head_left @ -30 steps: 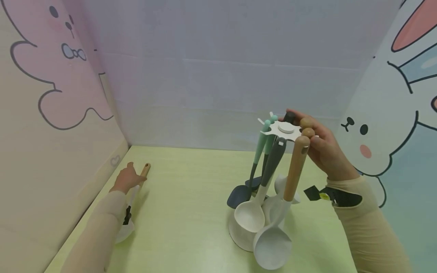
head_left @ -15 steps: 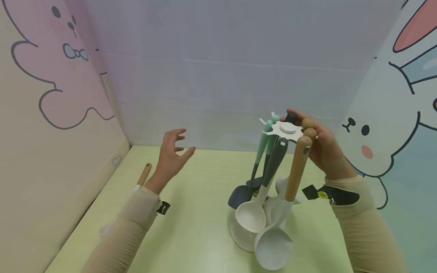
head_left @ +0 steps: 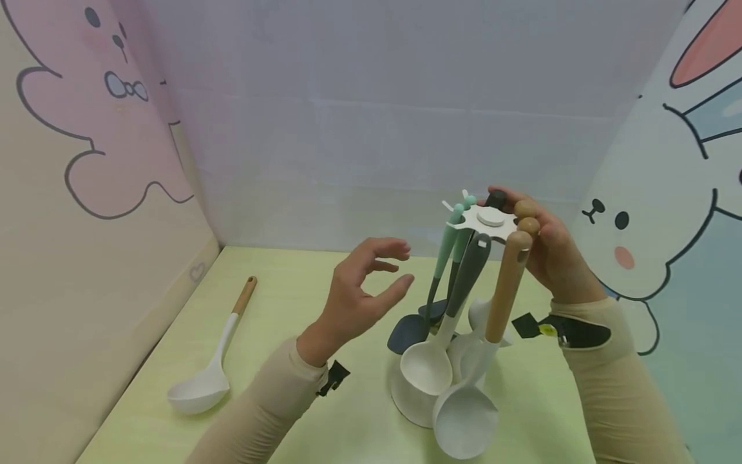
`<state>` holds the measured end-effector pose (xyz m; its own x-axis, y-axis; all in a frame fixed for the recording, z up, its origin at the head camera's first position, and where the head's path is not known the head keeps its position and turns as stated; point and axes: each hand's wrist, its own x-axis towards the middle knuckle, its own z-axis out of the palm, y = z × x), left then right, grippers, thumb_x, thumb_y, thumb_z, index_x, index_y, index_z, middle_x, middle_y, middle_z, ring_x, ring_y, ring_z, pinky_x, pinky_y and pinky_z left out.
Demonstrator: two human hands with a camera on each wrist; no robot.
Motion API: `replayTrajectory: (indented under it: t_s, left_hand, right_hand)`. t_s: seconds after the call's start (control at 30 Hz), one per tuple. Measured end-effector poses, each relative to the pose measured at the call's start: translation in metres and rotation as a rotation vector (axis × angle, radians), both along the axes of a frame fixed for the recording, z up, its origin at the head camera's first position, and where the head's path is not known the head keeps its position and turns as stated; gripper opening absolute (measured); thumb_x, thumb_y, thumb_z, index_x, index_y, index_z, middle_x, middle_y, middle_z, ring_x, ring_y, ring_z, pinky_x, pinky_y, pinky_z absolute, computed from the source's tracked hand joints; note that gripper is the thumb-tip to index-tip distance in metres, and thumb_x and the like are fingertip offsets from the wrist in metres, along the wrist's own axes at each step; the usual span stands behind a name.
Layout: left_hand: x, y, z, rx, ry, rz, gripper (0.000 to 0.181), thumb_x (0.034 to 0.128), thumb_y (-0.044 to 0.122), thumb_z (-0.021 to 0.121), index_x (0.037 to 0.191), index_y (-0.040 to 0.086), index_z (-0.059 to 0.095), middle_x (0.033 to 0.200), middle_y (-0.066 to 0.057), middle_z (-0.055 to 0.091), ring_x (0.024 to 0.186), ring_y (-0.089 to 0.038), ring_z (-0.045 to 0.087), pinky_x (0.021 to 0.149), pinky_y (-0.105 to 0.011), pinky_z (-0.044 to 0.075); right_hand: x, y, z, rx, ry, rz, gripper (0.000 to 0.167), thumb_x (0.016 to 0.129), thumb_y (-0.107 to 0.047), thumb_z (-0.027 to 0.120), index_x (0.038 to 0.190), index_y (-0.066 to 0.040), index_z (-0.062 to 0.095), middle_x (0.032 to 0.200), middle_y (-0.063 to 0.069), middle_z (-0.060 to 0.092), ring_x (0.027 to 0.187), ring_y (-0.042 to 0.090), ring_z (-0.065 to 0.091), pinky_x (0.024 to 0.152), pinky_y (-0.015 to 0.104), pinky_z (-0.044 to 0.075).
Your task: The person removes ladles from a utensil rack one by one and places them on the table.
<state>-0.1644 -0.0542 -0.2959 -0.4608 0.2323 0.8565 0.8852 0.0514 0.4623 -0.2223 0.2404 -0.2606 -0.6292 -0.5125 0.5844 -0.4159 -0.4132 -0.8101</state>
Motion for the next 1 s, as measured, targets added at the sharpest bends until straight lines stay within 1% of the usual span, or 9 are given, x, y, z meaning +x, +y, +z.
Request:
replayTrajectory:
  t_s: [0.07,0.23,0.33,0.53,0.63,0.7,0.87,1.0]
  left_hand:
    - [0.004,0.008,0.002,0.007,-0.017,-0.041,0.044,0.0807,-0.009,0.071,0.123,-0.008,0.057,0.115,-0.022,0.064,0.103,-0.029,0.066,0.084,-0.035,0.057]
    - [0.011,0.026,0.005,0.027,-0.059,-0.120,0.050,0.0804,-0.010,0.072,0.127,-0.009,0.054,0.119,-0.023,0.062,0.105,-0.029,0.066,0.084,-0.036,0.058]
    - [0.013,0.036,0.005,0.036,-0.085,-0.143,0.051,0.0801,-0.011,0.072,0.127,-0.009,0.054,0.119,-0.023,0.063,0.104,-0.027,0.067,0.082,-0.035,0.059]
    - [0.017,0.051,0.003,0.041,-0.146,-0.167,0.053,0.0809,-0.010,0.073,0.130,-0.009,0.053,0.118,-0.023,0.063,0.102,-0.025,0.067,0.081,-0.032,0.059]
    - [0.018,0.056,0.001,0.032,-0.177,-0.169,0.054,0.0815,-0.009,0.074,0.131,-0.008,0.053,0.117,-0.022,0.064,0.099,-0.021,0.067,0.079,-0.030,0.059]
    - [0.018,0.059,0.000,0.028,-0.198,-0.167,0.053,0.0818,-0.008,0.074,0.131,-0.007,0.054,0.116,-0.021,0.064,0.096,-0.018,0.068,0.078,-0.028,0.058]
    - [0.019,0.063,-0.005,0.008,-0.203,-0.146,0.045,0.0829,-0.007,0.074,0.125,-0.009,0.058,0.106,-0.020,0.067,0.092,-0.019,0.068,0.076,-0.025,0.058]
    - [0.019,0.065,-0.007,0.006,-0.204,-0.126,0.037,0.0836,-0.007,0.074,0.119,-0.010,0.062,0.101,-0.020,0.069,0.090,-0.020,0.068,0.075,-0.023,0.058]
  right_hand:
    - [-0.002,0.001,-0.001,-0.015,-0.008,0.022,0.070,0.090,-0.044,0.072,0.139,0.000,0.048,0.140,0.014,0.049,0.120,0.022,0.050,0.092,0.024,0.045]
    - [-0.005,0.000,-0.002,-0.056,0.004,0.085,0.070,0.093,-0.039,0.070,0.142,0.002,0.043,0.138,0.016,0.051,0.121,0.023,0.053,0.087,0.023,0.048]
    - [-0.005,-0.001,-0.003,-0.072,0.003,0.100,0.068,0.093,-0.037,0.070,0.141,0.003,0.043,0.137,0.016,0.051,0.121,0.024,0.054,0.084,0.022,0.048]
    - [-0.003,-0.001,-0.003,-0.084,-0.030,0.118,0.069,0.093,-0.035,0.071,0.143,0.002,0.041,0.137,0.016,0.052,0.120,0.023,0.055,0.085,0.023,0.049]
    - [-0.003,0.000,-0.003,-0.084,-0.037,0.122,0.069,0.092,-0.035,0.072,0.142,0.001,0.042,0.136,0.015,0.053,0.120,0.023,0.055,0.086,0.022,0.049]
    - [-0.003,0.000,-0.003,-0.082,-0.023,0.110,0.068,0.092,-0.035,0.071,0.142,0.001,0.042,0.135,0.015,0.053,0.120,0.022,0.054,0.085,0.022,0.049]
    - [-0.003,0.000,-0.004,-0.081,0.010,0.070,0.066,0.093,-0.035,0.070,0.141,0.001,0.044,0.134,0.014,0.052,0.121,0.021,0.053,0.089,0.021,0.048]
    - [-0.003,0.000,-0.004,-0.074,0.007,0.069,0.069,0.092,-0.036,0.072,0.141,0.001,0.043,0.134,0.013,0.052,0.123,0.022,0.052,0.093,0.023,0.048]
